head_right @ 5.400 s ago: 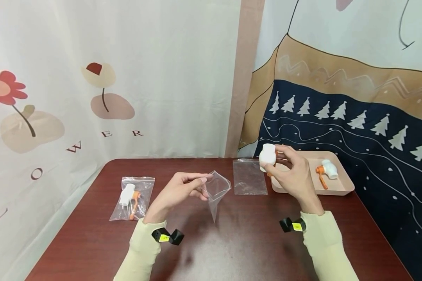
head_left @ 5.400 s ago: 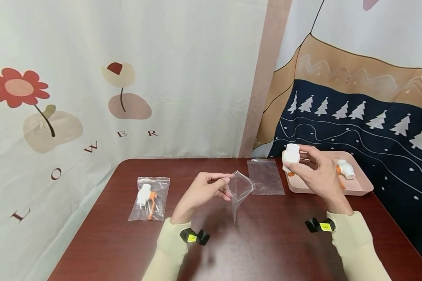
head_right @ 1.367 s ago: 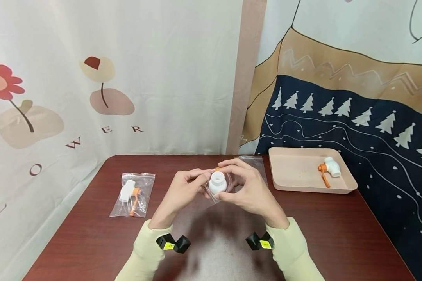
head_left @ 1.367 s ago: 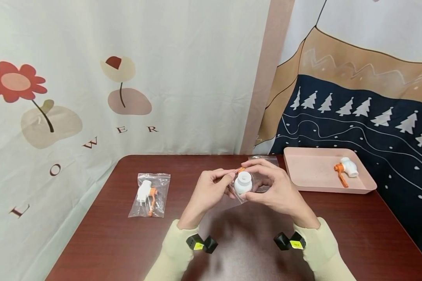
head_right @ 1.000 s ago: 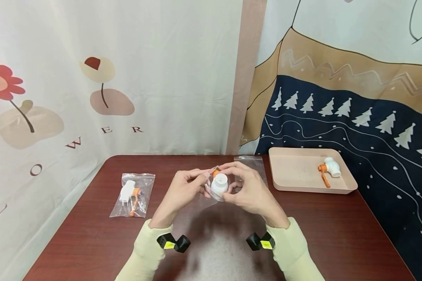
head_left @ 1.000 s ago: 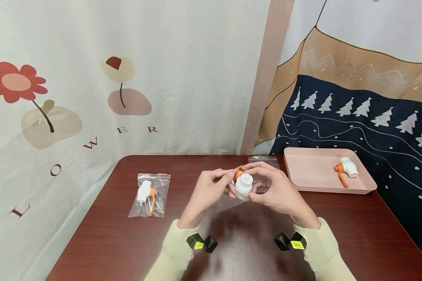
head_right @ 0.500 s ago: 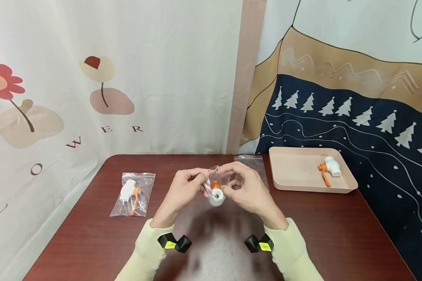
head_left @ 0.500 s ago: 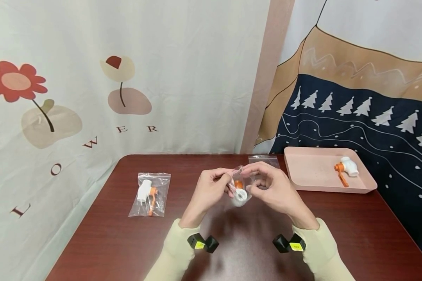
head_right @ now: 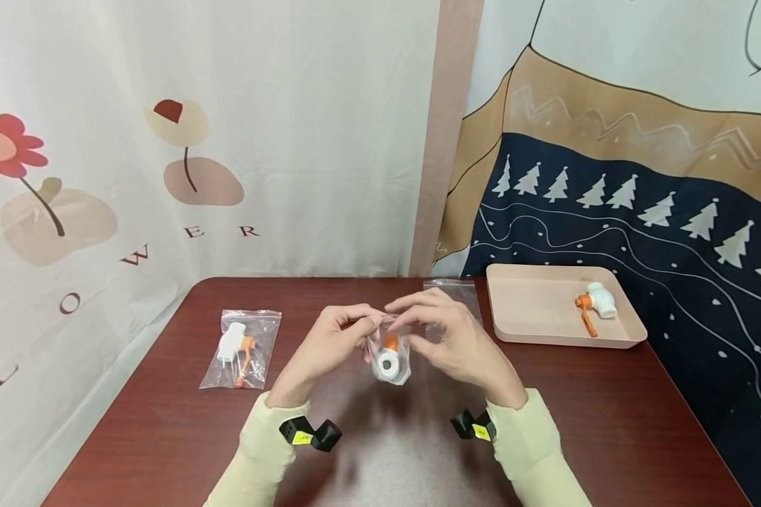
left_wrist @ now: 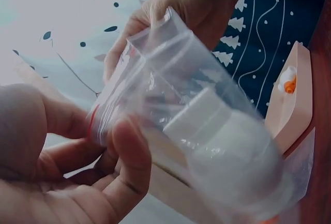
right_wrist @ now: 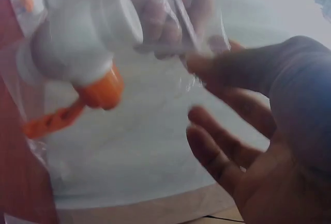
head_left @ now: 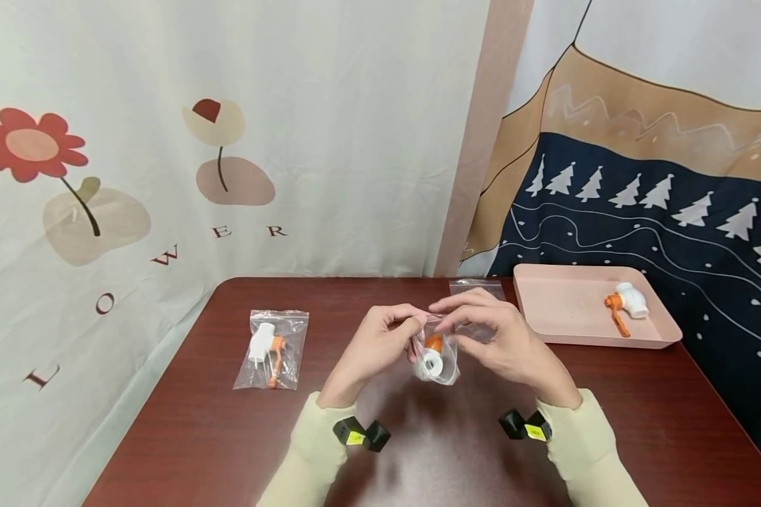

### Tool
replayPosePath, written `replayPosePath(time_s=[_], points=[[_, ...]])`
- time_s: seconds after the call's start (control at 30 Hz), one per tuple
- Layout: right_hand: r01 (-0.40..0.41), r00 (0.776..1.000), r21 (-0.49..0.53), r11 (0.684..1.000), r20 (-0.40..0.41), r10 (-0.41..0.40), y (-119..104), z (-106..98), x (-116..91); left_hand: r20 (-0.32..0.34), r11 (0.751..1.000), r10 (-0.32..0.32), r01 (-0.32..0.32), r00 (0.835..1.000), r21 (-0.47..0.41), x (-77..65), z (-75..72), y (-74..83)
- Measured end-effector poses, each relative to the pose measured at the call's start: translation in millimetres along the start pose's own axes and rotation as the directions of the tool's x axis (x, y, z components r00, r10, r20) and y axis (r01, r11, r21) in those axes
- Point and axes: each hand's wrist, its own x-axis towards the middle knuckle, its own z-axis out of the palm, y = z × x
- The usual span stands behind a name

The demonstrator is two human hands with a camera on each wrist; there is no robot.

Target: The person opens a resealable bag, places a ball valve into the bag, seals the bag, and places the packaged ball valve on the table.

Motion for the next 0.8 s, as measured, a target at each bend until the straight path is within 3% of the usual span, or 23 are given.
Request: replayPosePath(time_s=[0.2, 0.43, 0.63, 0.8], points=[[0.033, 0.999, -0.01, 0.999, 0.039, -0.032, -8.1, -7.8, -0.6, 0.125, 0.999, 0.03, -0.031, 0.992, 0.008, -1.1, -4.6, 0.2], [0.155, 0.981, -0.079, 0.985, 0.127, -0.144, -11.6, -8.5, 0.6, 0.207, 0.997, 0.066, -0.075, 0.976, 0.035, -3.0, -8.3, -1.1], [0.093, 0.99, -0.095, 0.991, 0.118, -0.082, -13.3, -9.4, -2.1, 0.254, 0.991, 0.095, -0.114, 0.963, 0.064, -3.0, -9.4, -2.0], [0.102, 0.993, -0.081, 0.992, 0.065, -0.097, -15.7, -11.8, -4.2, 0.28, 0.981, 0.122, -0.159, 0.952, 0.112, -3.7, -13.6, -1.3]])
